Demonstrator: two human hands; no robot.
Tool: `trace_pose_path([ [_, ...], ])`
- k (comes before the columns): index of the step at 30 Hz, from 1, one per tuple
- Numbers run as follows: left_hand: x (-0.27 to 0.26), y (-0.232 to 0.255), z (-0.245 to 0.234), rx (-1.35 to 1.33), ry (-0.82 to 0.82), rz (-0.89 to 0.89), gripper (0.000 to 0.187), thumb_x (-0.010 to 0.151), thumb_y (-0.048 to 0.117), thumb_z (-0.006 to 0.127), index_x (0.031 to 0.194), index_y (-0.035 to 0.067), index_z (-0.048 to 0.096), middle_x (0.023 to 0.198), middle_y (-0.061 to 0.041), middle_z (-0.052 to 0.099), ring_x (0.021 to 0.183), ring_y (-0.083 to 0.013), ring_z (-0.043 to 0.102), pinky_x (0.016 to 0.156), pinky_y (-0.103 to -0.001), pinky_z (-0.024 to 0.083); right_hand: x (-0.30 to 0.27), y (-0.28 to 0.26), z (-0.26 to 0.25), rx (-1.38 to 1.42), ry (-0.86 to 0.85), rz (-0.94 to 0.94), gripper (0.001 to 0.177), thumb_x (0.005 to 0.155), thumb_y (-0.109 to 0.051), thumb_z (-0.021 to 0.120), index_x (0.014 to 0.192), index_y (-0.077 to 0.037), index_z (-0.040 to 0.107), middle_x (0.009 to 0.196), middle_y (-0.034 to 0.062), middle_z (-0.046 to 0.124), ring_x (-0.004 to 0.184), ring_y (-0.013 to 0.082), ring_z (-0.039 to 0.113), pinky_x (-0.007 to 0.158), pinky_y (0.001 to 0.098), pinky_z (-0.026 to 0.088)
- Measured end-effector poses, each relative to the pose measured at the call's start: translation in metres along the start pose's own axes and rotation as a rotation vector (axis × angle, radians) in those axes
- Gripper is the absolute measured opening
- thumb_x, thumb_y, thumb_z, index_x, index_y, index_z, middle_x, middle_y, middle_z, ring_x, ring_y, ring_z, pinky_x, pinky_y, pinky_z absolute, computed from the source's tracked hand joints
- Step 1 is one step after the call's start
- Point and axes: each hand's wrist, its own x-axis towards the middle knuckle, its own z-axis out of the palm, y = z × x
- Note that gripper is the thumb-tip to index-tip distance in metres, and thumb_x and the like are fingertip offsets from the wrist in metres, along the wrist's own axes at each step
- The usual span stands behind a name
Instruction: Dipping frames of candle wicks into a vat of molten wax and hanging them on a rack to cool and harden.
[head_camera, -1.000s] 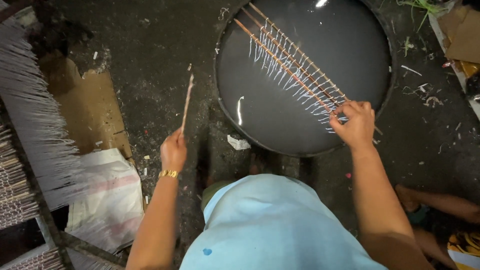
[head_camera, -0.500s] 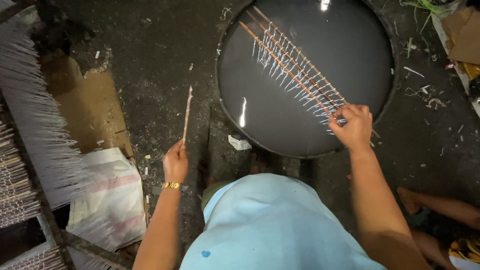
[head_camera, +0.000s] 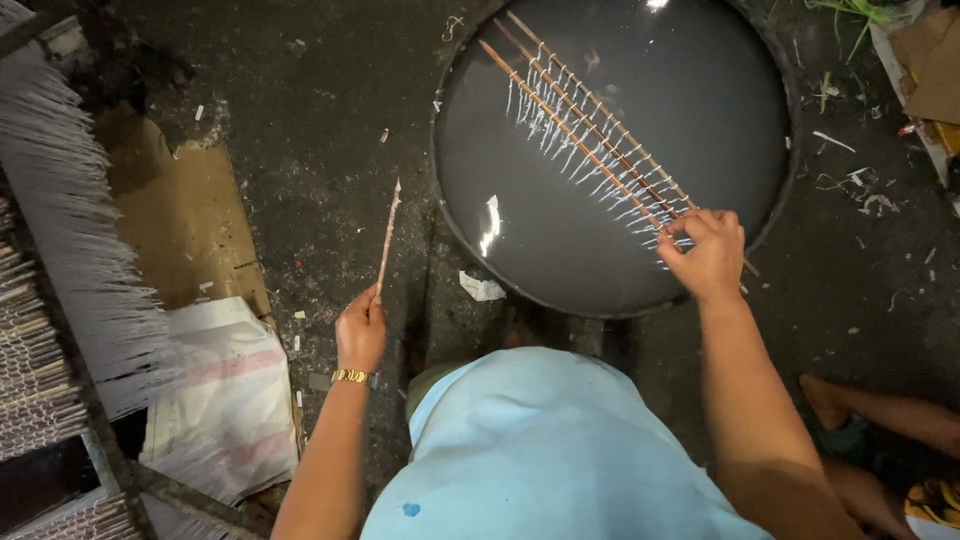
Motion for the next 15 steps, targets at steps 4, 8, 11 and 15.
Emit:
trace_pose_path([
  [4,0.0,0.002,0.001,-0.007,0.005,-0.005,0.03,0.099,0.013,0.061,0.124,0.014,0.077,0.108,-0.017,0.076,0.097,-0.0389,0.072,0.085,-0.049,0.056,0.002,-0.003,-0.002,0.017,-0.003,0.005,0.018,0.086,-0.032,0.088,0.088,-0.02,0.074,0.101,0.003,0.074,0.104,0.0323,0.064,0.088,0.0445,0.045],
  [8,0.001,0.003,0.005,-0.026,0.006,0.002,0.03,0.099,0.014,0.061,0.124,0.014,0.077,0.11,-0.017,0.076,0.098,-0.038,0.072,0.087,-0.049,0.056,0.003,-0.003,-0.002,0.008,0.023,-0.017,0.019,0.084,-0.031,0.089,0.088,-0.021,0.073,0.102,0.0025,0.074,0.105,0.0316,0.064,0.088,0.0441,0.045],
  [11,0.004,-0.006,0.009,-0.032,-0.003,0.036,0.03,0.099,0.012,0.06,0.125,0.012,0.076,0.111,-0.017,0.076,0.102,-0.0412,0.07,0.088,-0.05,0.055,0.002,-0.009,-0.005,0.028,0.001,-0.001,0.018,0.086,-0.028,0.088,0.09,-0.018,0.074,0.103,0.0055,0.074,0.105,0.0344,0.063,0.088,0.046,0.045],
  [15,0.001,-0.005,0.008,-0.006,-0.009,0.039,0.029,0.099,0.013,0.061,0.124,0.011,0.076,0.11,-0.019,0.075,0.103,-0.0419,0.07,0.089,-0.051,0.055,0.003,-0.004,0.003,0.024,0.014,-0.009,0.019,0.083,-0.029,0.089,0.088,-0.021,0.073,0.102,0.0015,0.073,0.106,0.0303,0.063,0.09,0.0436,0.045],
])
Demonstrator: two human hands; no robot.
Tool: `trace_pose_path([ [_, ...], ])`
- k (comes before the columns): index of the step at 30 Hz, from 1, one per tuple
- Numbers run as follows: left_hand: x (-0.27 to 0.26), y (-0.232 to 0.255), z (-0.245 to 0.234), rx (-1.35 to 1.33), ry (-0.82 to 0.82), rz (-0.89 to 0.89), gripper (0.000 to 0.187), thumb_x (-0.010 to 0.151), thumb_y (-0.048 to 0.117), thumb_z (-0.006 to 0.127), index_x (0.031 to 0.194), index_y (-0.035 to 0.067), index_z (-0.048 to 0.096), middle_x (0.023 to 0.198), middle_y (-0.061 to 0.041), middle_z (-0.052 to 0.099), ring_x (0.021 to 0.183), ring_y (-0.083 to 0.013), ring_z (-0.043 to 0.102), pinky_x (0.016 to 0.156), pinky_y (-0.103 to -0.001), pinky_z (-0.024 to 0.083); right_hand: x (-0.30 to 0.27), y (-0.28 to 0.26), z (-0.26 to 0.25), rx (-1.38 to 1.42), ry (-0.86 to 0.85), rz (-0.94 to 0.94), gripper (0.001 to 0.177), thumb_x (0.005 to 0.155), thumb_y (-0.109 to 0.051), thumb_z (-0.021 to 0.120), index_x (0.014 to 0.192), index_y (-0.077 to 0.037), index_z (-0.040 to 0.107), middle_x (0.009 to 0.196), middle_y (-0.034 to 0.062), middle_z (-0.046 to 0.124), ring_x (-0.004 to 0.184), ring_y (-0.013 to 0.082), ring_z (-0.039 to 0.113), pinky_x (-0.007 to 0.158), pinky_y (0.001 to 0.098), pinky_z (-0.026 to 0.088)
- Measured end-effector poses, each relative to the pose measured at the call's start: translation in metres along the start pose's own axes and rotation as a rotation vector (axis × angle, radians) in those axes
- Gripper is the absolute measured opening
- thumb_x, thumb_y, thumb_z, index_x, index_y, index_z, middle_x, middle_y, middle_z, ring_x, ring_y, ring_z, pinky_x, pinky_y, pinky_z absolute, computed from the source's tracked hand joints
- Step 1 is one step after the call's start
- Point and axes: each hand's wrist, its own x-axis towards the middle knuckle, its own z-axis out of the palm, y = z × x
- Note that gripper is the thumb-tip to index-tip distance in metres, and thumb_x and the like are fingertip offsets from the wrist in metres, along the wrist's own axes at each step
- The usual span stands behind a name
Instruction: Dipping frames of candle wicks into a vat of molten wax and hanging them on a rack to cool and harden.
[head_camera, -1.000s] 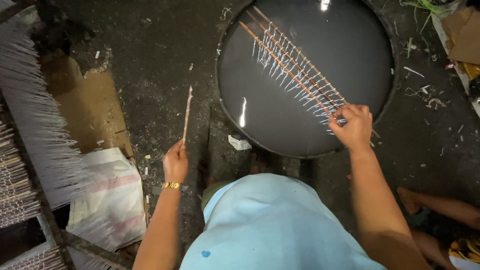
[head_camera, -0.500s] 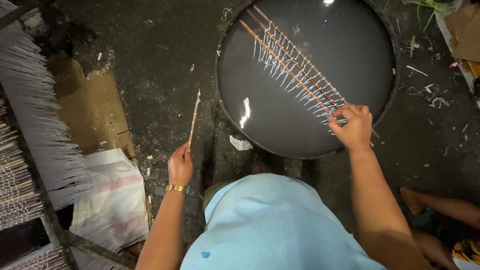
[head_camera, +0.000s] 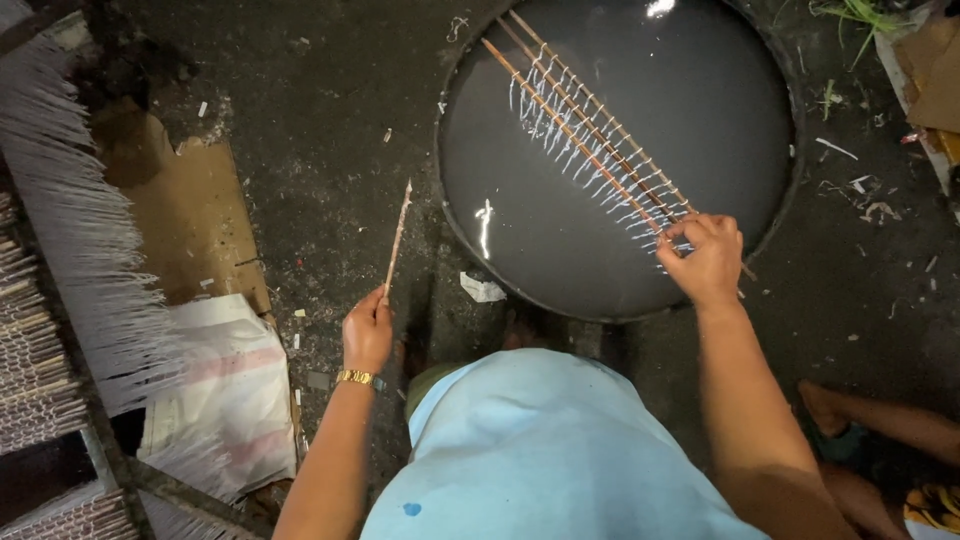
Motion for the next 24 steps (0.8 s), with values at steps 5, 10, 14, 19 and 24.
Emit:
trace_pose_path([
  [5,-0.005,0.005,-0.003,0.02,-0.007,-0.04,0.03,0.099,0.015,0.06,0.124,0.016,0.077,0.111,-0.016,0.076,0.105,-0.039,0.069,0.091,-0.05,0.055,-0.001,0.001,0.003,0.019,-0.02,0.029,0.018,0.084,-0.03,0.089,0.089,-0.02,0.074,0.101,0.0018,0.074,0.106,0.0298,0.062,0.091,0.0431,0.044],
  [10,-0.005,0.01,-0.007,0.0,-0.01,-0.048,0.031,0.099,0.014,0.06,0.125,0.015,0.076,0.11,-0.016,0.076,0.104,-0.0398,0.07,0.091,-0.05,0.055,-0.004,0.009,0.011,0.006,-0.012,0.037,0.018,0.083,-0.031,0.088,0.088,-0.022,0.073,0.101,-0.0007,0.073,0.107,0.0284,0.062,0.091,0.0425,0.045],
  [14,-0.004,0.011,-0.007,-0.009,-0.008,-0.055,0.03,0.099,0.014,0.06,0.124,0.017,0.077,0.11,-0.015,0.076,0.103,-0.0377,0.07,0.091,-0.048,0.055,-0.007,0.013,0.014,-0.006,-0.012,0.046,0.019,0.084,-0.034,0.088,0.087,-0.024,0.072,0.1,-0.0025,0.073,0.107,0.0273,0.062,0.092,0.0424,0.046],
  [19,-0.005,0.012,-0.01,0.001,-0.001,-0.043,0.029,0.1,0.013,0.06,0.124,0.015,0.077,0.105,-0.016,0.077,0.099,-0.0374,0.071,0.089,-0.048,0.055,-0.008,0.015,0.016,-0.024,-0.018,0.049,0.019,0.085,-0.034,0.087,0.088,-0.023,0.073,0.099,-0.0017,0.073,0.105,0.0287,0.063,0.09,0.0434,0.047],
  [24,-0.008,0.013,-0.01,-0.008,0.004,-0.057,0.029,0.099,0.014,0.062,0.122,0.016,0.078,0.102,-0.016,0.077,0.097,-0.0379,0.071,0.089,-0.048,0.055,-0.011,0.02,0.022,-0.024,-0.021,0.053,0.019,0.084,-0.034,0.087,0.088,-0.022,0.073,0.1,-0.0015,0.073,0.106,0.0291,0.064,0.09,0.0436,0.047],
])
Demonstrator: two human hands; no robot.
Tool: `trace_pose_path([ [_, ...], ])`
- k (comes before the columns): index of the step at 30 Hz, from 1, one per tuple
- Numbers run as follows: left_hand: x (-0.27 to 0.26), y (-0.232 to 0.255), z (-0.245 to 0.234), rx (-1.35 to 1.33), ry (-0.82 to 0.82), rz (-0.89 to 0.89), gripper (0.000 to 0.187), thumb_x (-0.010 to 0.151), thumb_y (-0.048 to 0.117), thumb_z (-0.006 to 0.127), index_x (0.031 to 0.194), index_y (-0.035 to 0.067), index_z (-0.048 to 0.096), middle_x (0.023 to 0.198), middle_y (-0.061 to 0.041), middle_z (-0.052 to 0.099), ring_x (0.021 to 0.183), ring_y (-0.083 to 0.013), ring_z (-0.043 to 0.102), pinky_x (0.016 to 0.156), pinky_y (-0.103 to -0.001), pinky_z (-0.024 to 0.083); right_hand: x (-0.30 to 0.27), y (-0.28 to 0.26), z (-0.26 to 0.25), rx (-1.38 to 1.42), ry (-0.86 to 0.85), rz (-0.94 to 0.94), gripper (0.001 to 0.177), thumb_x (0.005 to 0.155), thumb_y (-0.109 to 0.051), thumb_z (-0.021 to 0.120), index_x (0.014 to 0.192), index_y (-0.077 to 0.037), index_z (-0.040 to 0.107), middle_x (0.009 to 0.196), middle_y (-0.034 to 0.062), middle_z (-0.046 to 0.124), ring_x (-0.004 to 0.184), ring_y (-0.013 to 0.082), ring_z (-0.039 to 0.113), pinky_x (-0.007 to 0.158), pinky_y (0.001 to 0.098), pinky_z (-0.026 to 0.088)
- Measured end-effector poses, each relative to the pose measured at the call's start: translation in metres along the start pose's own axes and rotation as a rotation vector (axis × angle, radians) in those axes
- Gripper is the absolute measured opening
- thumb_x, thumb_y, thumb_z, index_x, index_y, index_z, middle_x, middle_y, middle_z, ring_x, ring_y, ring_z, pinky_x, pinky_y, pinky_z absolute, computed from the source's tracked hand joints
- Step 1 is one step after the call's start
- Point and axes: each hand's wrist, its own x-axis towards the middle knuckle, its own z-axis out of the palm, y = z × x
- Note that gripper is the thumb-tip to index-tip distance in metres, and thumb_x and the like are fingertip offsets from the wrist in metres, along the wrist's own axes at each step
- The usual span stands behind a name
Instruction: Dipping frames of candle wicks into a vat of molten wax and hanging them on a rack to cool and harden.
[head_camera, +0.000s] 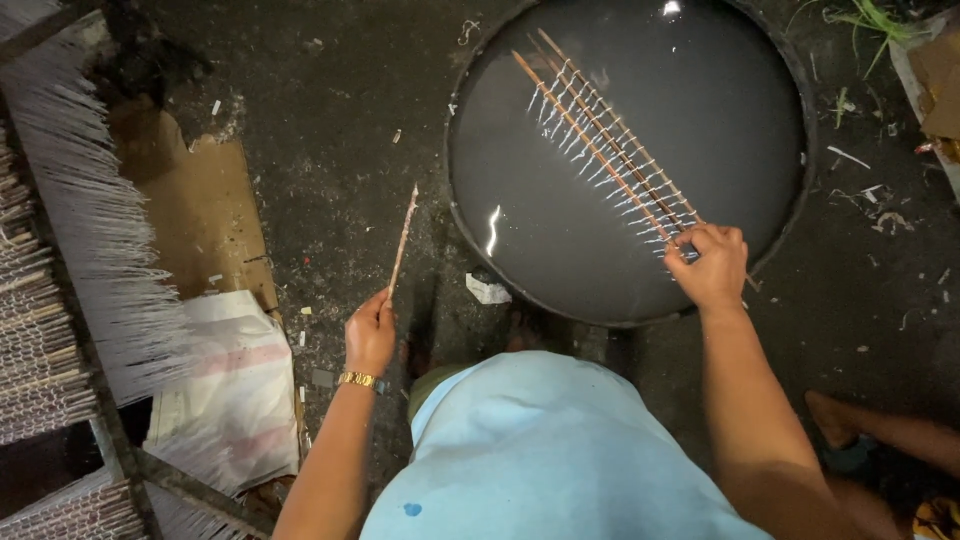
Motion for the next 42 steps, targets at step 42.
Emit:
trace_pose_path([
  [42,-0.007,0.0,0.001,0.005,0.018,-0.014,0.029,0.099,0.014,0.062,0.124,0.015,0.078,0.11,-0.016,0.076,0.1,-0.0376,0.071,0.088,-0.049,0.056,-0.007,0.015,0.025,-0.018,-0.038,0.039,0.021,0.083,-0.039,0.086,0.088,-0.024,0.073,0.1,-0.0037,0.073,0.106,0.028,0.064,0.09,0.0428,0.049],
])
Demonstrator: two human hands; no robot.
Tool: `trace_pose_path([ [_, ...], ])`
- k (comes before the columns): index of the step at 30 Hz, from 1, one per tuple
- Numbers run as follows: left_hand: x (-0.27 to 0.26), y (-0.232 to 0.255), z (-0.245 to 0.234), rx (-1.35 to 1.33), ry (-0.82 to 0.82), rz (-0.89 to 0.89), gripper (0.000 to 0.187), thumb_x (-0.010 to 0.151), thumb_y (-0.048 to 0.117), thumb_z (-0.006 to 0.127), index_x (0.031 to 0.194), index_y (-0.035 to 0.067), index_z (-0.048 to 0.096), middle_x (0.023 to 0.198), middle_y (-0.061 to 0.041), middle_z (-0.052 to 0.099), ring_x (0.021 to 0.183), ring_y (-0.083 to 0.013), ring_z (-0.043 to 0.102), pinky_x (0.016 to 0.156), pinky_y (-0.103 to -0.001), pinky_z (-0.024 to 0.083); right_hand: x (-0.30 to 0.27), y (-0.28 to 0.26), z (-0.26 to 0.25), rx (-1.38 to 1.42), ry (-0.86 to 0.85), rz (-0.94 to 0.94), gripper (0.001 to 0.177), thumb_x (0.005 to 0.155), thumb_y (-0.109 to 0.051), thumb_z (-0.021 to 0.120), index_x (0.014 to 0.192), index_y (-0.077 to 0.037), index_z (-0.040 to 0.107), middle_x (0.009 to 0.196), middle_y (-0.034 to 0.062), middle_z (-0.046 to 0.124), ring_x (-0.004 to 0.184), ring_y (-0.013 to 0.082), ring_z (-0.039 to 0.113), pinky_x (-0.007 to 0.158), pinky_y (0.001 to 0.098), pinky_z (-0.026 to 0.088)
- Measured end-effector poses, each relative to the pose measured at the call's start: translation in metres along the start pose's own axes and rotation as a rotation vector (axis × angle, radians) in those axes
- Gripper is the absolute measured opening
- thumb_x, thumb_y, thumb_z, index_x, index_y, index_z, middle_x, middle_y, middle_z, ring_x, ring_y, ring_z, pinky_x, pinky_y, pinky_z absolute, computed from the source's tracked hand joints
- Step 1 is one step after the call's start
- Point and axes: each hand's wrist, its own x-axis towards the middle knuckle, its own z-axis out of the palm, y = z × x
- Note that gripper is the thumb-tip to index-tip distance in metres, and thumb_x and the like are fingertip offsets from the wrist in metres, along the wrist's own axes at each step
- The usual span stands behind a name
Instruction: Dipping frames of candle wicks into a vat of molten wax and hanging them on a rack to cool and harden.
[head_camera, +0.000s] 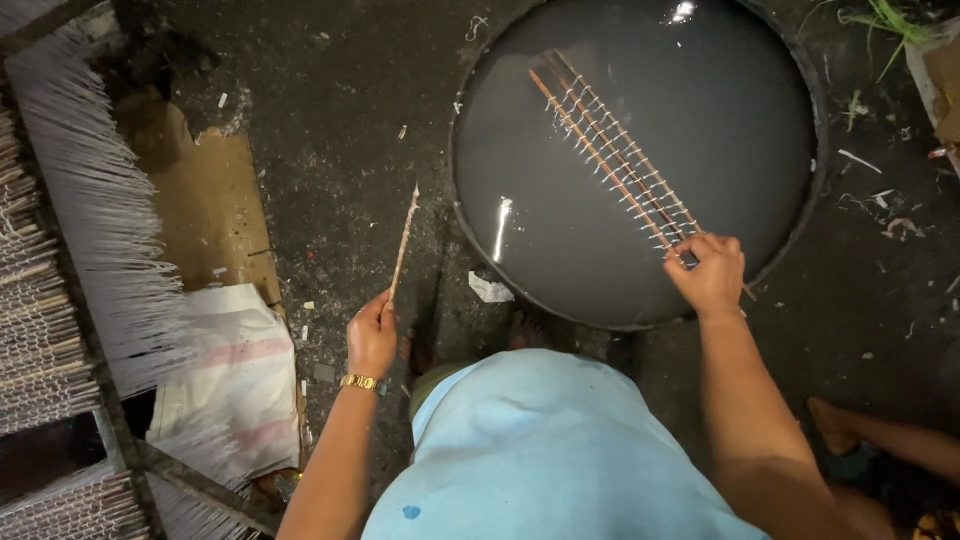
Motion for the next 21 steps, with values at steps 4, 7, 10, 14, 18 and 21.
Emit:
trace_pose_path([
  [4,-0.002,0.004,-0.002,0.003,-0.004,-0.005,0.03,0.099,0.013,0.061,0.124,0.016,0.078,0.11,-0.016,0.077,0.1,-0.0383,0.071,0.087,-0.048,0.056,0.006,0.0,-0.003,-0.026,0.004,-0.013,0.02,0.084,-0.038,0.086,0.087,-0.023,0.073,0.103,-0.0012,0.075,0.104,0.0296,0.065,0.09,0.043,0.049],
  [7,-0.01,0.028,-0.015,0.007,-0.021,-0.003,0.031,0.099,0.01,0.06,0.124,0.013,0.077,0.111,-0.02,0.075,0.101,-0.0424,0.069,0.086,-0.051,0.055,0.014,0.007,0.01,-0.032,0.031,-0.036,0.021,0.083,-0.036,0.086,0.088,-0.02,0.073,0.105,0.0025,0.076,0.101,0.0318,0.066,0.089,0.0445,0.049],
  [10,-0.006,0.015,-0.013,0.026,-0.034,0.02,0.031,0.1,0.007,0.059,0.125,0.009,0.076,0.111,-0.022,0.075,0.1,-0.0434,0.069,0.085,-0.051,0.054,0.011,0.018,0.019,-0.029,0.075,-0.055,0.023,0.08,-0.037,0.088,0.087,-0.021,0.073,0.104,0.0016,0.076,0.099,0.0305,0.066,0.087,0.043,0.05],
  [14,-0.002,0.013,-0.016,0.018,-0.036,0.051,0.031,0.102,0.009,0.058,0.128,0.01,0.075,0.094,-0.019,0.075,0.093,-0.0411,0.07,0.083,-0.049,0.054,0.016,0.009,0.008,0.012,0.007,0.016,0.019,0.081,-0.033,0.086,0.089,-0.022,0.073,0.109,0.0012,0.075,0.106,0.0317,0.063,0.09,0.0451,0.048],
  [18,0.001,0.023,-0.019,0.003,-0.034,0.078,0.03,0.102,0.008,0.059,0.127,0.01,0.076,0.092,-0.021,0.075,0.092,-0.0419,0.07,0.082,-0.051,0.054,0.02,0.006,0.009,0.029,0.005,0.048,0.02,0.083,-0.036,0.086,0.089,-0.023,0.073,0.11,0.0005,0.075,0.108,0.0301,0.063,0.091,0.044,0.047],
  [21,0.0,0.043,-0.025,-0.028,-0.044,0.097,0.031,0.102,0.007,0.059,0.128,0.009,0.075,0.092,-0.022,0.074,0.089,-0.0413,0.07,0.083,-0.05,0.053,0.021,0.008,0.014,0.012,-0.014,0.047,0.019,0.083,-0.039,0.084,0.089,-0.025,0.072,0.107,-0.0011,0.074,0.109,0.0289,0.062,0.093,0.044,0.047],
])
